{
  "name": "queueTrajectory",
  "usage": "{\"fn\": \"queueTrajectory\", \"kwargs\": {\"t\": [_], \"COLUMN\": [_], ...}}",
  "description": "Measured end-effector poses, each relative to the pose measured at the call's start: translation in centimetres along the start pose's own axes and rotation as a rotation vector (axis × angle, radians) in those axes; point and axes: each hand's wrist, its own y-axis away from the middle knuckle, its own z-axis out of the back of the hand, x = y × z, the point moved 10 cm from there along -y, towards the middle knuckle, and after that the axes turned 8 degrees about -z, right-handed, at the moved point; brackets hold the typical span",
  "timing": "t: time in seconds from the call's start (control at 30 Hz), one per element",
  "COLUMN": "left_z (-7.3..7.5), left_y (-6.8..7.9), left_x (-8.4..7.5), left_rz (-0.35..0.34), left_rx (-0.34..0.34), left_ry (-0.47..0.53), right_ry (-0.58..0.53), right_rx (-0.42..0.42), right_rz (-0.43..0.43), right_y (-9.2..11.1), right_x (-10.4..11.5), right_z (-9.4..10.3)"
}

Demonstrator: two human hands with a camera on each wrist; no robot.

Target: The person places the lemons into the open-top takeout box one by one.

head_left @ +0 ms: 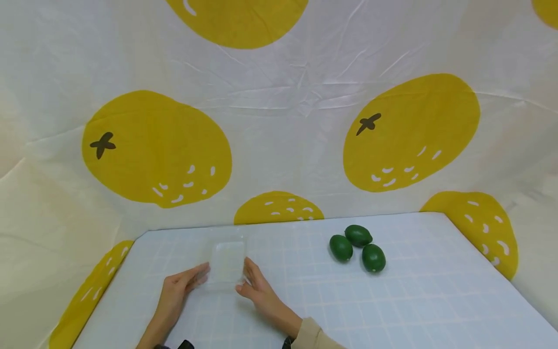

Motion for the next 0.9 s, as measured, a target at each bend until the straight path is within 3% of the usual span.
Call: {"fn": "queueTrajectory", "kwargs": {"t": [0.23, 0.6, 0.9], "left_z": [-0.9, -2.2, -3.6], "left_y": [0.3, 0.5, 0.8], "left_x": [-0.2, 0.1, 0.0], "left_rz": [-0.010, 0.029, 0.007], "left_rx": [0.016, 0.003, 0.001], "left_ry": [0.000, -0.076, -0.097], "right_ry": [0.013, -0.007, 0.015], "right_rx": [0.022, 0.055, 0.051], "right_rz": [0.004, 0.019, 0.029], "right_y": [0.8, 1.9, 2.7], "right_x": [0.0, 0.0, 0.4], "right_z": [0.7, 1.9, 3.2]}}
